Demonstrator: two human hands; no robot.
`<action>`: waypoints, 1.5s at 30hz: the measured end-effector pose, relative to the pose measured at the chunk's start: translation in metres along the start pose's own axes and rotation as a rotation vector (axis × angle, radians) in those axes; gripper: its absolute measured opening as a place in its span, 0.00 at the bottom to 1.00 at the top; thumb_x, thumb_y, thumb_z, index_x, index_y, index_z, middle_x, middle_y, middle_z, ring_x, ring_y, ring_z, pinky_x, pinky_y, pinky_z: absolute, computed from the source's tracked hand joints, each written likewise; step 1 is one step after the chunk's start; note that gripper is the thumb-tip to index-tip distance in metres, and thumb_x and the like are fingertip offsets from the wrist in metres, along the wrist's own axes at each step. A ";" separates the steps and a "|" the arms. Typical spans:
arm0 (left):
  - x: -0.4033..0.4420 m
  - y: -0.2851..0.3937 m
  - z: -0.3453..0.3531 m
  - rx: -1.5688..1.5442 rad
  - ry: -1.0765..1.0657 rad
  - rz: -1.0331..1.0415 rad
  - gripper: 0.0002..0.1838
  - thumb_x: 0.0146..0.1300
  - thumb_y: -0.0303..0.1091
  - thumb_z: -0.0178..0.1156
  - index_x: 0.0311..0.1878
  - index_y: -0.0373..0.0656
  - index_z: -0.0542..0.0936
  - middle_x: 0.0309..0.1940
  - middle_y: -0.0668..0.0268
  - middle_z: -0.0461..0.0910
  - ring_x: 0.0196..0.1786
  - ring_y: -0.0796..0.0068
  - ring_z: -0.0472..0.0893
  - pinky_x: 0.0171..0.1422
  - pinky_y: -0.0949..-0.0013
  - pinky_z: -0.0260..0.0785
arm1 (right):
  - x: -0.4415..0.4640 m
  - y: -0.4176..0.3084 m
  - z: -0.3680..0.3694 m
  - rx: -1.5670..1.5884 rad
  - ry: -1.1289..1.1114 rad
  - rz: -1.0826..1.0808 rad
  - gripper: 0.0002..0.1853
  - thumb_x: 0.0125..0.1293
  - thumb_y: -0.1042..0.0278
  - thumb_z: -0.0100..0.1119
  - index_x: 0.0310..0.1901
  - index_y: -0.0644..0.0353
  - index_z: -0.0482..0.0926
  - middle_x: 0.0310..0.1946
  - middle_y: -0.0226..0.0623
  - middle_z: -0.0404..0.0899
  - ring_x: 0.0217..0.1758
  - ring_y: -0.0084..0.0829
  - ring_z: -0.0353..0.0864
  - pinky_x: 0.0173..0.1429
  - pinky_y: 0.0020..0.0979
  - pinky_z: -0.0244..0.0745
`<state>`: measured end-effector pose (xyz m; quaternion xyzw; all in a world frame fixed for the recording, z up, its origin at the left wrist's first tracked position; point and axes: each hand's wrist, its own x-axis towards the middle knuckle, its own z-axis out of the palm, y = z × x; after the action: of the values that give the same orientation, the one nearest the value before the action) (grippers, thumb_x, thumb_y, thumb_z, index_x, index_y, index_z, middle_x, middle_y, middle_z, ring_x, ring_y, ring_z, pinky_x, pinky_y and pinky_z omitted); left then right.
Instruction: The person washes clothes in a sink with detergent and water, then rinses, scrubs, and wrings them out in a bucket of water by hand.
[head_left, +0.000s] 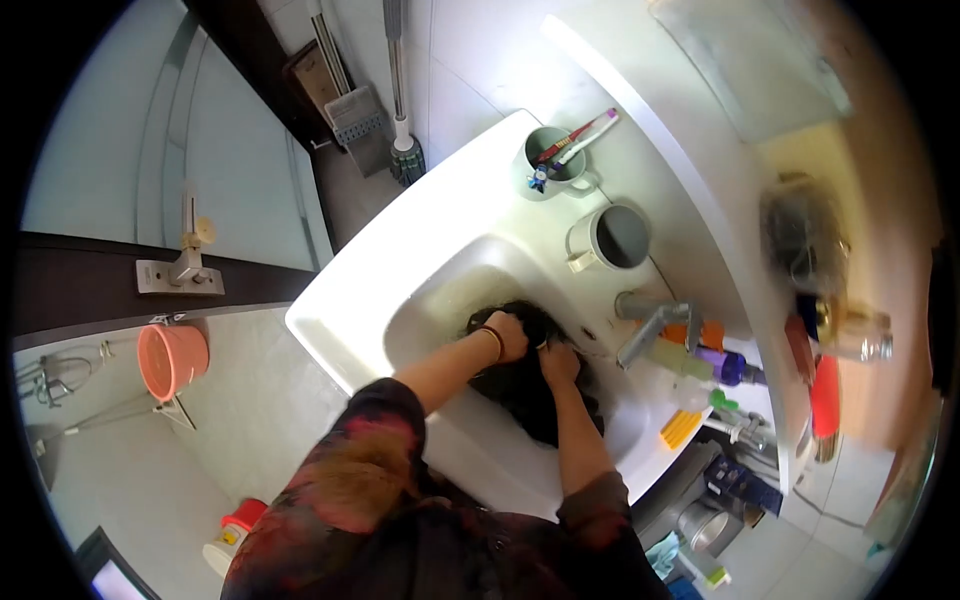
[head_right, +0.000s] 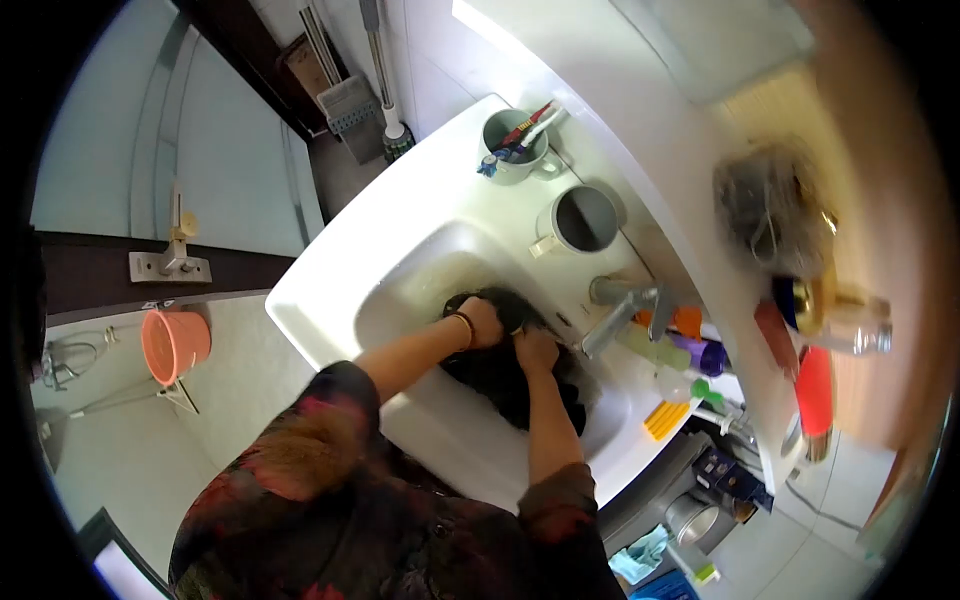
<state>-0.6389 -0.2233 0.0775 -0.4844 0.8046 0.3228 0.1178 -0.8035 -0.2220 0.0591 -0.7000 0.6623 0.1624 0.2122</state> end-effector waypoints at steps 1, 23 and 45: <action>-0.015 0.001 -0.002 0.066 0.099 0.054 0.26 0.62 0.57 0.45 0.43 0.45 0.80 0.44 0.57 0.78 0.51 0.59 0.74 0.50 0.60 0.69 | -0.022 0.007 -0.002 0.209 0.042 -0.082 0.20 0.57 0.53 0.56 0.39 0.65 0.77 0.37 0.50 0.77 0.40 0.48 0.77 0.44 0.43 0.70; -0.024 0.001 -0.017 -0.513 0.543 -0.228 0.13 0.55 0.28 0.51 0.44 0.44 0.78 0.37 0.52 0.79 0.44 0.53 0.78 0.50 0.61 0.70 | -0.131 0.037 -0.025 0.504 0.206 0.010 0.21 0.52 0.58 0.63 0.46 0.60 0.76 0.38 0.45 0.78 0.45 0.46 0.76 0.50 0.40 0.70; -0.179 -0.034 -0.091 0.143 -0.075 -0.171 0.12 0.55 0.33 0.54 0.43 0.50 0.79 0.39 0.57 0.79 0.44 0.58 0.79 0.49 0.60 0.71 | -0.246 0.120 -0.101 1.330 0.341 0.147 0.13 0.50 0.79 0.52 0.40 0.62 0.78 0.31 0.29 0.74 0.35 0.21 0.71 0.43 0.20 0.66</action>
<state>-0.5081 -0.1661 0.2229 -0.5292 0.7764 0.2711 0.2091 -0.9459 -0.0666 0.2613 -0.3900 0.6911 -0.3769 0.4778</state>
